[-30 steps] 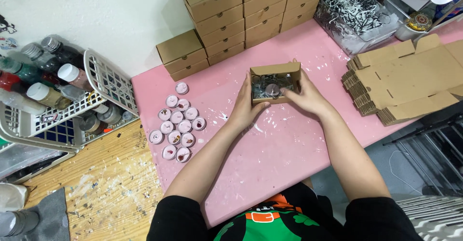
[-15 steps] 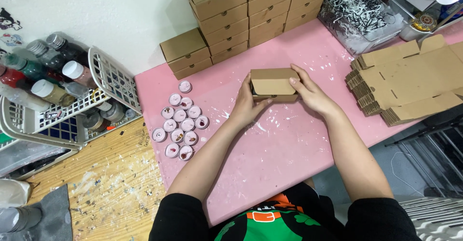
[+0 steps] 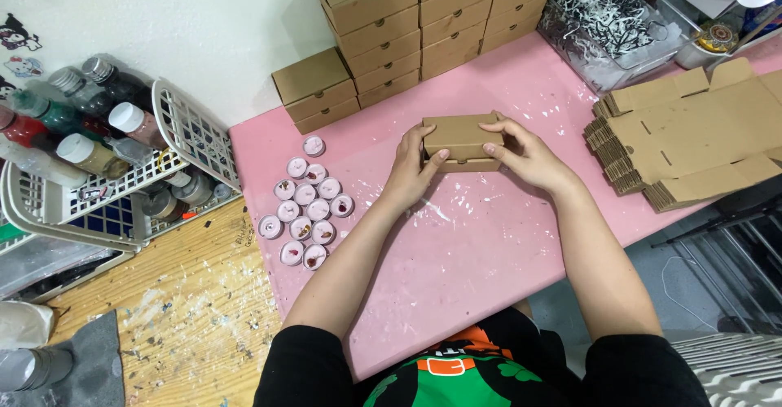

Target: The recorder folds cardboard gift boxes and packs them with crinkle paper and tea light candles.

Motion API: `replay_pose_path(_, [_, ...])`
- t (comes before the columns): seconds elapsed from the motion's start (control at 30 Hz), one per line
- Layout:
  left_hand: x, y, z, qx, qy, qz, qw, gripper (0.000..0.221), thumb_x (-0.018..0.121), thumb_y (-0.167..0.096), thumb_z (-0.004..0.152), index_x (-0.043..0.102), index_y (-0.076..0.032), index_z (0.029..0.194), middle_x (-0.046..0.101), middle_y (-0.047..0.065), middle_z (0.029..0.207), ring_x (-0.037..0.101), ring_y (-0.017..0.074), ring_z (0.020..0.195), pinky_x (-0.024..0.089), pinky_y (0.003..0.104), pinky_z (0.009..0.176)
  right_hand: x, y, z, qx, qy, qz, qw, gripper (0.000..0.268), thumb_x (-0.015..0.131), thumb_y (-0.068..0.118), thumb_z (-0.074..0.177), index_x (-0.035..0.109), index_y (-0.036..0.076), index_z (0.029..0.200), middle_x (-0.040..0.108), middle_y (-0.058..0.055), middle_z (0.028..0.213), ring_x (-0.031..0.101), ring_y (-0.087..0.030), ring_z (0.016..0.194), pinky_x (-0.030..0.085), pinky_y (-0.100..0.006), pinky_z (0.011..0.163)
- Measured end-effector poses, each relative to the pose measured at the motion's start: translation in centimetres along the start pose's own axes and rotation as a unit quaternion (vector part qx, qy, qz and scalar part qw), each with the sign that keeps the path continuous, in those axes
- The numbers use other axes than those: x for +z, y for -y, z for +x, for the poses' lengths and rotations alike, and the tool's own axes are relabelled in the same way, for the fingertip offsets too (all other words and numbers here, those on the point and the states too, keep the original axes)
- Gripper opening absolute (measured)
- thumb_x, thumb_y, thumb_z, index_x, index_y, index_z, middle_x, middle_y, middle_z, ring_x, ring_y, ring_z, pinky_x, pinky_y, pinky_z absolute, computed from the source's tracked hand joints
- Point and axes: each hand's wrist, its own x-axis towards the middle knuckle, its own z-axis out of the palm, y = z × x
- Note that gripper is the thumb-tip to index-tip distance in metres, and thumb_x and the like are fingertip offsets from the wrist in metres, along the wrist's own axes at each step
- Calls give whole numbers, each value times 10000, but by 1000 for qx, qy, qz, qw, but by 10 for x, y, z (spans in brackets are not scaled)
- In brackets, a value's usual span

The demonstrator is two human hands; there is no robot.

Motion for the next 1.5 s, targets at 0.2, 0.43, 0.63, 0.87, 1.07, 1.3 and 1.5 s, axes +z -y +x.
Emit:
replay_pose_path(0.2, [3,2,2,-12,44,75,996,731,746,-529,914,464,-88,1423,200,317,1649,260,479,1505,309,548,1183,2,3,0,-50,-6,-59,997,465,797,197,897,660,94,1329,351,-197,1659,389,-314,1512,383,-414,1192])
replay_pose_path(0.43, [-4,-6,1,16,38,111,993,848,886,-432,732,455,-135,1400,203,290,1646,288,476,1498,356,555,1180,9,23,-4,-55,-14,-147,987,699,923,169,672,631,133,1306,341,-212,1594,430,-351,1457,419,-425,1174])
replay_pose_path(0.63, [-40,-44,6,39,38,180,982,1035,964,-397,610,467,-227,1501,430,216,1435,453,431,1343,416,532,1088,19,20,1,-92,7,-118,989,642,894,129,703,647,147,1296,362,-196,1607,459,-337,1450,482,-418,1131])
replay_pose_path(0.87, [-125,-69,12,-16,55,216,975,840,990,-305,508,696,-227,1291,539,115,1370,557,347,1247,485,446,1036,49,41,-6,-125,14,-99,987,630,787,137,850,558,154,1437,389,-158,1602,476,-322,1437,444,-422,1166])
replay_pose_path(1.07, [-209,-77,4,-130,-79,257,954,855,987,-245,553,648,-194,1337,478,115,1451,524,316,1308,492,428,1056,70,50,0,-218,-3,-234,947,500,705,149,907,608,124,1396,465,-166,1561,469,-358,1436,416,-468,1165])
replay_pose_path(1.3, [-220,-25,44,-162,-184,210,946,874,942,-167,628,534,-134,1400,321,170,1577,385,355,1408,323,450,1148,101,82,33,-295,1,-363,884,429,699,215,950,624,104,1357,481,-169,1534,454,-368,1417,398,-485,1158])
replay_pose_path(1.5, [-198,50,57,-23,-231,172,957,696,892,-42,745,612,-77,1381,302,261,1607,342,424,1478,325,441,1217,66,84,30,-240,-108,-297,918,450,692,142,918,619,79,1357,518,-170,1495,464,-363,1419,445,-467,1138])
